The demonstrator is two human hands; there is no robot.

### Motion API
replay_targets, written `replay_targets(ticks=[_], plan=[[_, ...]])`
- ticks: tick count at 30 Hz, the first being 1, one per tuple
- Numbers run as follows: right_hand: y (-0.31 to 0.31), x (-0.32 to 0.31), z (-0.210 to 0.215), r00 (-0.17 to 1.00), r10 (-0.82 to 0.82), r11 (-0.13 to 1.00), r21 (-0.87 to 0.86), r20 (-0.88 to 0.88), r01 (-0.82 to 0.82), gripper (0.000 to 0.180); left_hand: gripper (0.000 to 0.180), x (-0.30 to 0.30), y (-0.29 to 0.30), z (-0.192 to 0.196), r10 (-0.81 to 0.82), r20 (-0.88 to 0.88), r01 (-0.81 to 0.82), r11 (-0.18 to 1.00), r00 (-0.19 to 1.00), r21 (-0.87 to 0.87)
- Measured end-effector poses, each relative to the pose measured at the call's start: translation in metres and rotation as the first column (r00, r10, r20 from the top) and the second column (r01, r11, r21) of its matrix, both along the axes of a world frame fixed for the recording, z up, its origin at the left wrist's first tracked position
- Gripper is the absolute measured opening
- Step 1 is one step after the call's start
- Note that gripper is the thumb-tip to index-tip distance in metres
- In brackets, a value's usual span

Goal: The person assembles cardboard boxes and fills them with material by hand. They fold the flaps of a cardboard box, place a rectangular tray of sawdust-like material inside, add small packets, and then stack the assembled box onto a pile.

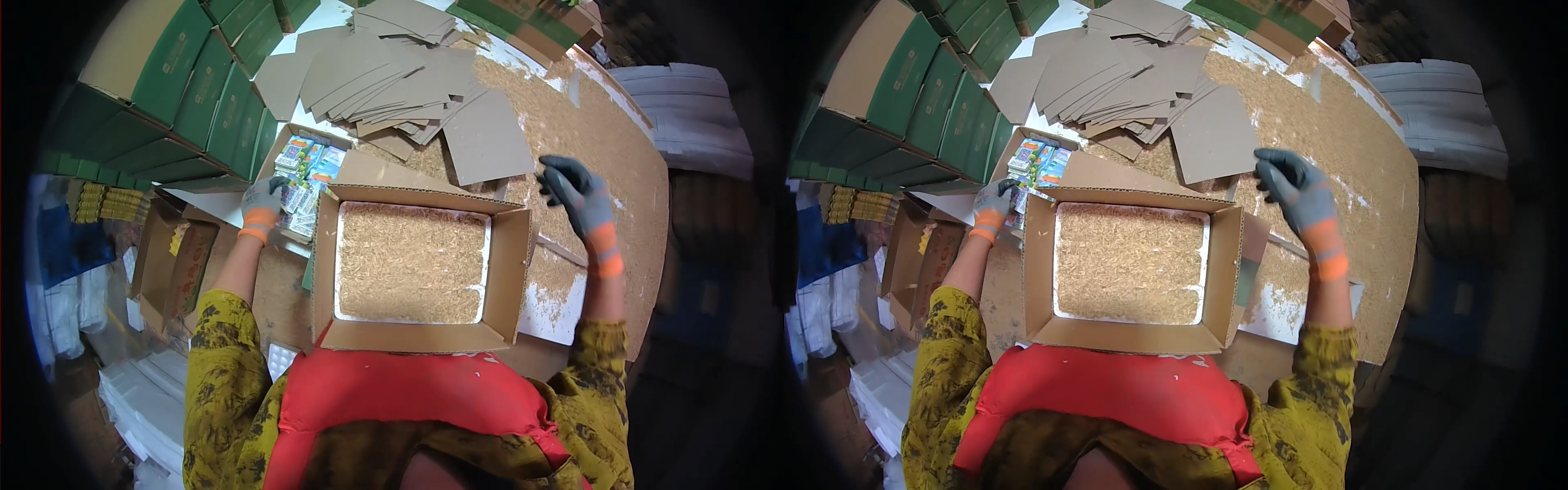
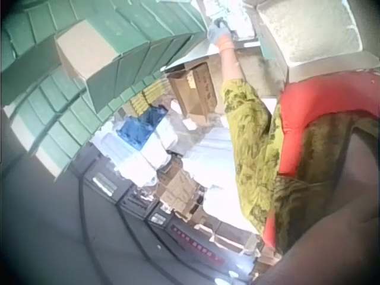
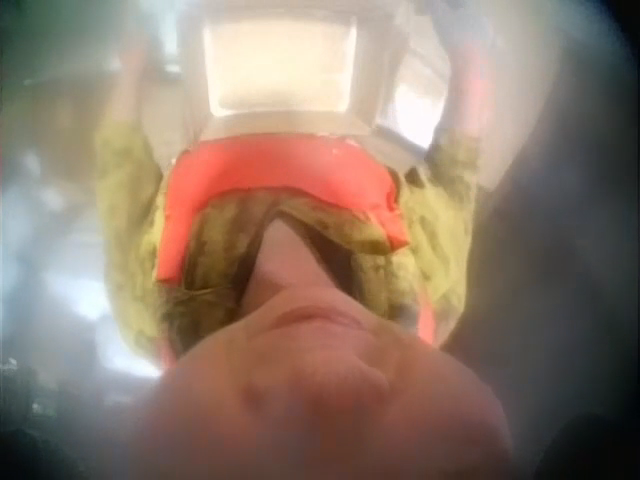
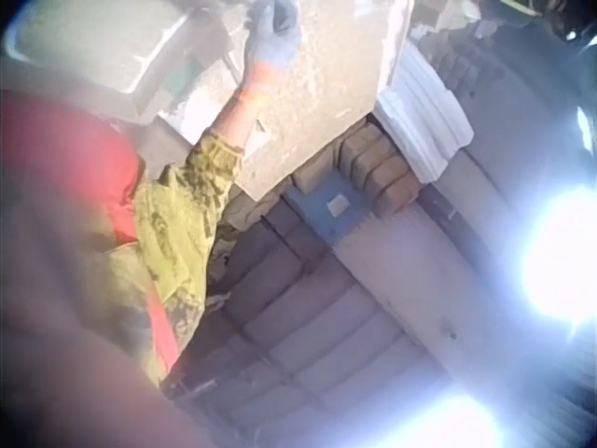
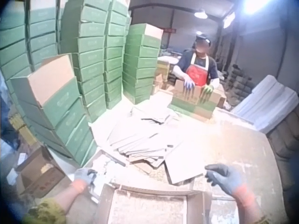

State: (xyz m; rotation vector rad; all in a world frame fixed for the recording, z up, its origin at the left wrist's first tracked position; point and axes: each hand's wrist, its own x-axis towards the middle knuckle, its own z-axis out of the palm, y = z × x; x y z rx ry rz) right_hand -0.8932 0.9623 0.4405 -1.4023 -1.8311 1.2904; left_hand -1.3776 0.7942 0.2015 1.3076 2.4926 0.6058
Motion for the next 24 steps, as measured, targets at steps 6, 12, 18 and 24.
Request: replay_targets(ticks=[6, 12, 18, 24], plan=[[0.159, 0.030, -0.200, 0.821, -0.189, 0.953, 0.304, 0.538, 0.020, 0.096, 0.030, 0.013, 0.009, 0.036, 0.100, 0.029, -0.103, 0.985, 0.995, 0.136], [0.152, 0.055, -0.171, 0.975, -0.183, 0.935, -0.329, -0.127, 0.133, 0.056, 0.041, -0.006, -0.010, 0.037, 0.255, 0.246, -0.292, 0.948, 0.935, 0.127], [0.115, 0.127, -0.146, 0.941, -0.319, 0.940, -0.167, -0.116, 0.298, 0.049, 0.059, -0.010, -0.010, 0.034, 0.317, 0.006, -0.316, 0.947, 0.948, -0.052], [0.044, 0.120, -0.078, 0.866, -0.415, 0.848, 0.226, -0.279, 0.479, 0.042, 0.043, 0.044, -0.009, 0.124, -0.010, 0.498, -0.391, 0.605, 0.867, 0.693]])
